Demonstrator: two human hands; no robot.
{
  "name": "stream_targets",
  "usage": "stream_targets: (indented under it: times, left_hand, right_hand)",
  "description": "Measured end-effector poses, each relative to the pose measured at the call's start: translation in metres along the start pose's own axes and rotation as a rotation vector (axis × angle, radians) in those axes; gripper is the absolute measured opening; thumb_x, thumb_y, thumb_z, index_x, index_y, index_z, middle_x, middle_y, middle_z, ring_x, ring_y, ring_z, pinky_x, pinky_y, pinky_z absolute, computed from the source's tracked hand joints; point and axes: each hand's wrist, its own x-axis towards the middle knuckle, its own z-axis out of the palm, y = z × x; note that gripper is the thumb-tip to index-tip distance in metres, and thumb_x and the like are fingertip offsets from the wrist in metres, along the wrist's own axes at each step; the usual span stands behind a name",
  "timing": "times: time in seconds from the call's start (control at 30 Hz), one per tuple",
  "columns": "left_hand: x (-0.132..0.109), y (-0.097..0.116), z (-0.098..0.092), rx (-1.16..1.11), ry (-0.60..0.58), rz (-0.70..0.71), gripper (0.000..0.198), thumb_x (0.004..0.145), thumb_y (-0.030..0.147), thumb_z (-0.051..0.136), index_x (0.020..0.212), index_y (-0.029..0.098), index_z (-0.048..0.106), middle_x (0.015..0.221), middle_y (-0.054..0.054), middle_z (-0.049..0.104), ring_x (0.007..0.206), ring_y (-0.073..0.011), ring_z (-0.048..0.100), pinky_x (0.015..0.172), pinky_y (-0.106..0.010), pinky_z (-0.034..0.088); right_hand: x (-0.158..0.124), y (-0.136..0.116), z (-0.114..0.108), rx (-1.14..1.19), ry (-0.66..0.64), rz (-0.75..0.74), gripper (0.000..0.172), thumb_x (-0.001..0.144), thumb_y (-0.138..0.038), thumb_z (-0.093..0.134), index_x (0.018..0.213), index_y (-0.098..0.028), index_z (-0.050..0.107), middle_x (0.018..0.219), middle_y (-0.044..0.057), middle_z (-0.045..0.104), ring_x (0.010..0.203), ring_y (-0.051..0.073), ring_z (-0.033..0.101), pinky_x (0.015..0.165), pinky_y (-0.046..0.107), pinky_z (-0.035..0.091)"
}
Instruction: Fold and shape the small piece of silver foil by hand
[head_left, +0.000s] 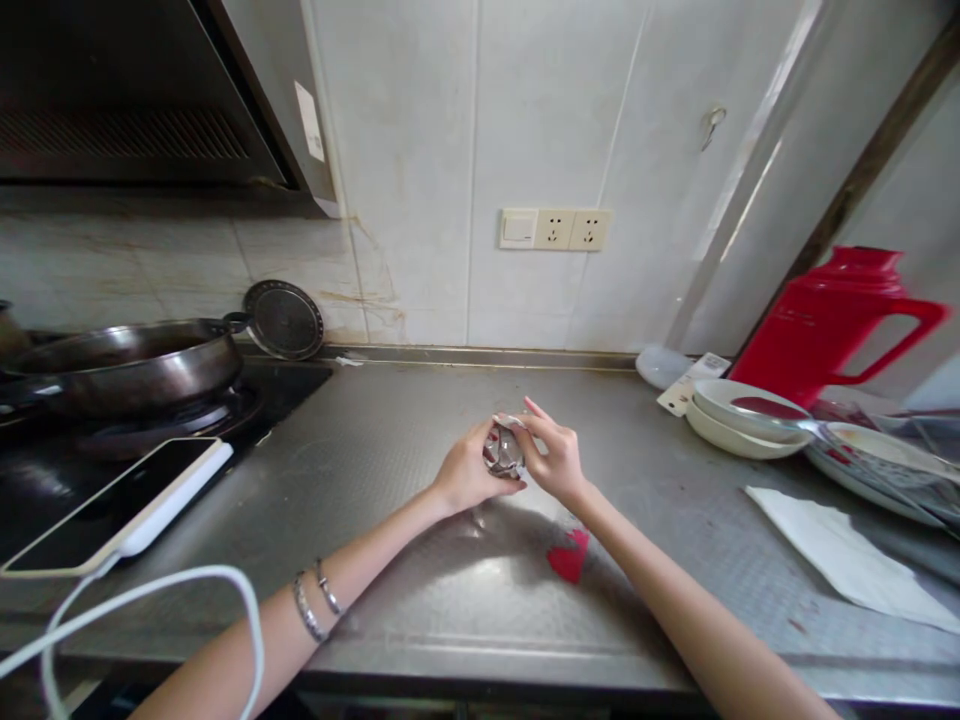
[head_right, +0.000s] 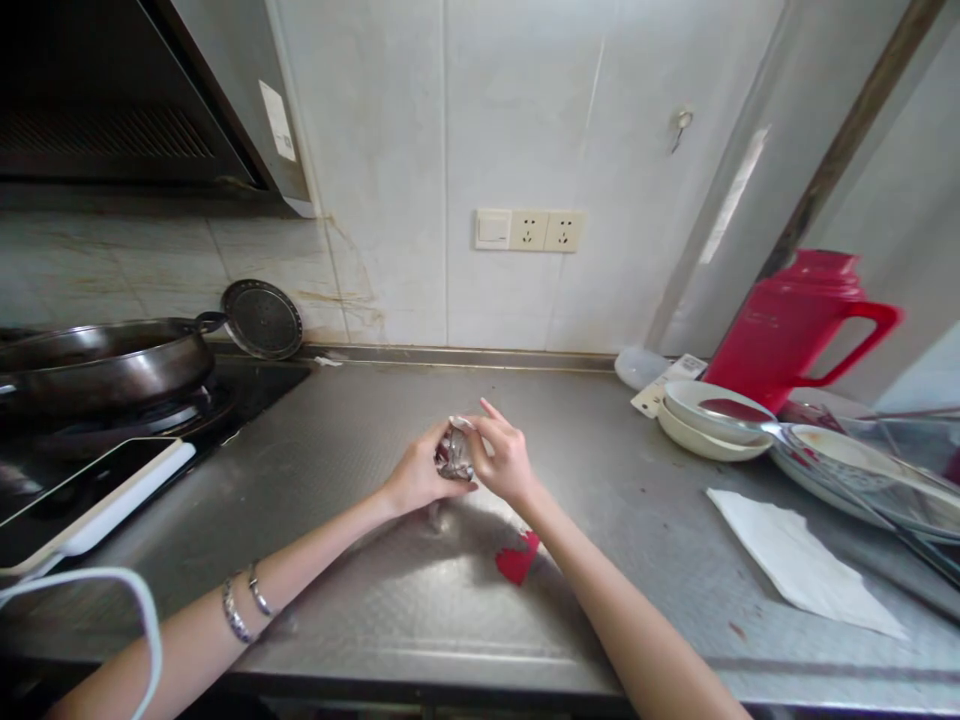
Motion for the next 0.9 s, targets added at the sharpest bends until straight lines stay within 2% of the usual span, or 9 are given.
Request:
stream_targets:
  times: [0.07,0.23,0.43,0.5,0.7,0.77,0.9]
  left_hand:
    - [0.0,0.004,-0.001,-0.006,-0.001,0.01,0.071,0.054,0.028,0.083,0.117,0.019,0.053,0.107,-0.008,0.065,0.094,-0.0236,0.062,0.082,-0.034,0.05]
    - [0.003,0.005,-0.001,-0.023,0.022,-0.002,0.057,0.055,0.023,0.08,0.108,0.019,0.059,0.108,-0.008,0.066,0.099,-0.0243,0.062,0.086,-0.034,0.048]
    - [0.003,0.003,0.002,-0.196,0.013,-0.11,0.068,0.056,0.03,0.082,0.117,0.018,0.055,0.102,-0.005,0.068,0.089,-0.0201,0.064,0.078,-0.027,0.049]
    - [0.003,0.003,0.002,-0.226,0.02,-0.132,0.067,0.056,0.03,0.082,0.116,0.018,0.056,0.1,-0.004,0.069,0.088,-0.0194,0.063,0.076,-0.026,0.049]
    - [0.005,0.003,0.001,-0.197,0.08,-0.172,0.043,0.058,0.025,0.078,0.095,0.016,0.06,0.083,-0.001,0.067,0.075,-0.0159,0.061,0.065,-0.023,0.046]
    - [0.005,0.003,0.001,-0.221,0.087,-0.173,0.045,0.059,0.027,0.079,0.098,0.016,0.06,0.085,-0.001,0.067,0.076,-0.016,0.061,0.066,-0.023,0.046]
    - [0.006,0.002,0.001,-0.317,0.068,-0.178,0.057,0.059,0.033,0.081,0.108,0.017,0.058,0.092,-0.003,0.068,0.08,-0.0164,0.062,0.071,-0.024,0.047]
  right_hand:
    - [-0.001,-0.002,0.0,-0.003,0.015,-0.028,0.035,0.087,-0.008,0.046,0.113,-0.025,0.063,0.096,0.003,0.074,0.084,0.017,0.071,0.102,0.049,0.048]
    - [-0.002,-0.011,0.0,0.016,-0.078,-0.134,0.04,0.086,-0.007,0.045,0.119,-0.023,0.059,0.107,0.007,0.071,0.102,0.02,0.067,0.102,0.049,0.047]
    - [0.0,0.001,-0.005,-0.012,-0.049,-0.053,0.034,0.088,-0.01,0.045,0.115,-0.025,0.062,0.101,0.004,0.073,0.087,0.018,0.071,0.105,0.049,0.045]
    - [-0.001,0.002,-0.005,-0.029,-0.035,-0.062,0.035,0.088,-0.01,0.045,0.116,-0.024,0.061,0.102,0.005,0.073,0.089,0.019,0.071,0.104,0.05,0.045]
    - [-0.003,-0.006,-0.002,-0.045,-0.103,-0.221,0.046,0.085,-0.006,0.044,0.126,-0.022,0.054,0.113,0.01,0.069,0.107,0.021,0.065,0.103,0.049,0.046]
    - [-0.002,-0.003,-0.003,-0.044,-0.096,-0.212,0.044,0.085,-0.006,0.044,0.125,-0.022,0.055,0.112,0.01,0.069,0.106,0.021,0.065,0.103,0.05,0.045]
    - [-0.001,0.001,-0.004,-0.038,-0.03,-0.105,0.038,0.087,-0.009,0.045,0.118,-0.024,0.06,0.106,0.007,0.072,0.101,0.021,0.068,0.104,0.051,0.044]
